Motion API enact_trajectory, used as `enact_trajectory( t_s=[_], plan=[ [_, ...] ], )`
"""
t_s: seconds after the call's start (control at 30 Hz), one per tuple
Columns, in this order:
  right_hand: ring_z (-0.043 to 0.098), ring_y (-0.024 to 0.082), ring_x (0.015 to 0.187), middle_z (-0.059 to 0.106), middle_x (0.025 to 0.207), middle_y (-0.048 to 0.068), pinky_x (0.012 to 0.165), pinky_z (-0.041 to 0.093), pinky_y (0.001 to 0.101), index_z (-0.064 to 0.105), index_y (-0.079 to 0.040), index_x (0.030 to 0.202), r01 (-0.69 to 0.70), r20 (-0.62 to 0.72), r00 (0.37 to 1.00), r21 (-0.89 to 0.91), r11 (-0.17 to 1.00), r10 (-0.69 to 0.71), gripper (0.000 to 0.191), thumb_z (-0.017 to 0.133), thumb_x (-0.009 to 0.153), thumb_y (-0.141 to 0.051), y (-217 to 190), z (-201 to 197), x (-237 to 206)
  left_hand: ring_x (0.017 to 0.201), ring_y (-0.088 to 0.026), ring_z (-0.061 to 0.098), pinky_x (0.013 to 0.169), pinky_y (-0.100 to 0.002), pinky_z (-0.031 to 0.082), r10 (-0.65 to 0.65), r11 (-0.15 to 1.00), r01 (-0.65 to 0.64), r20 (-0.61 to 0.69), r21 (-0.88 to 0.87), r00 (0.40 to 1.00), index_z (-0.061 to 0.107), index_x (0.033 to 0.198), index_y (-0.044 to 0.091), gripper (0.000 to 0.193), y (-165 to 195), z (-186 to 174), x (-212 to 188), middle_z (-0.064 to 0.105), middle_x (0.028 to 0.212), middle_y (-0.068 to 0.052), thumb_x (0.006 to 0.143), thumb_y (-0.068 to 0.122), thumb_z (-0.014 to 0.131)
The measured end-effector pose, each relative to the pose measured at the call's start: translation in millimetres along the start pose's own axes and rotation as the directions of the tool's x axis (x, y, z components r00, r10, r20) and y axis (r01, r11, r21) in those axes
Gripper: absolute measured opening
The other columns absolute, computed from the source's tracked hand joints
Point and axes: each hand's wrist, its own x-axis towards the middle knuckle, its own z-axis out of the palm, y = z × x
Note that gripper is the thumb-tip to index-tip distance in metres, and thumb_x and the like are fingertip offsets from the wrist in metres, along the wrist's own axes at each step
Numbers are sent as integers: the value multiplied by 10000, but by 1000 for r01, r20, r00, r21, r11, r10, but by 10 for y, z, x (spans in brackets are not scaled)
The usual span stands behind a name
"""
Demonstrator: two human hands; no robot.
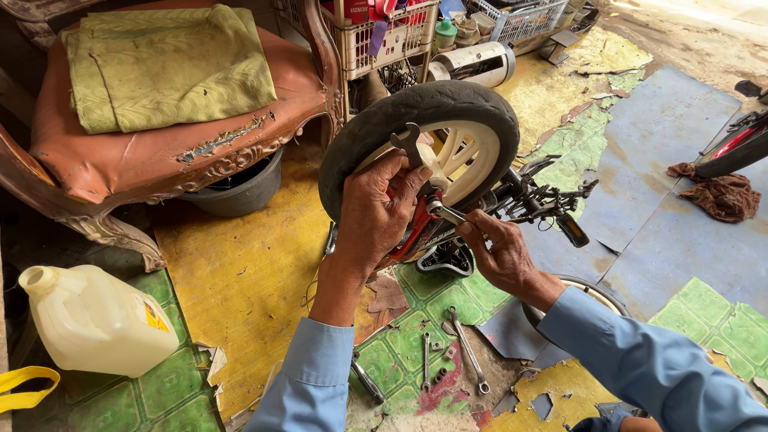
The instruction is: The person kneels on the floor of a repair shop and uses wrenches to loosen and tighten the axle nuts of a wheel mounted on a small red bicycle frame, holding the wheel steady with one hand while turning the wrenches with the other, then steadies the wheel at the end.
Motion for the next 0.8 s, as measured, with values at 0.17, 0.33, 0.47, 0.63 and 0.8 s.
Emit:
enact_trajectory(
  t_s=[0.17,0.33,0.47,0.63,0.8],
  plan=[
    [550,192,560,573,683,108,548,449,360,655,-14,957,66,48,997,-52,996,-63,127,612,1014,-119,-39,-107,30,627,-115,596,618,-299,511,12,1000,-12,11,-19,1000,649,921,6,139,-13,-2,-4,677,746,-88,988,111,711],
    [588,191,616,619,754,86,541,479,354,665,-18,963,304,81,952,-185,934,-294,38,651,971,-53,-202,-296,116,611,-117,561,606,-303,501,11,1000,-11,8,3,1000,635,892,8,168,-32,3,-9,659,723,-90,990,115,720],
    [604,168,603,649,755,64,505,504,321,683,-48,913,463,180,886,-374,804,-427,35,687,941,-68,-487,-663,282,618,-97,564,608,-296,503,36,999,-36,-2,-16,999,638,905,10,150,-38,11,-4,664,744,-79,988,110,713],
    [591,195,537,629,657,47,436,464,375,694,-64,852,472,333,881,-586,659,-335,68,711,892,-117,-941,-1031,472,620,-113,544,609,-300,497,0,1000,0,6,-20,1000,634,905,3,155,-36,15,-6,653,732,-82,992,105,711],
    [629,269,607,592,643,70,490,490,436,640,-89,801,496,404,867,-647,579,-292,116,692,874,-163,-1230,-1101,654,626,-118,586,632,-302,512,39,999,-39,-5,-17,999,643,913,6,139,-35,13,0,676,765,-95,986,105,709]
  ],
)
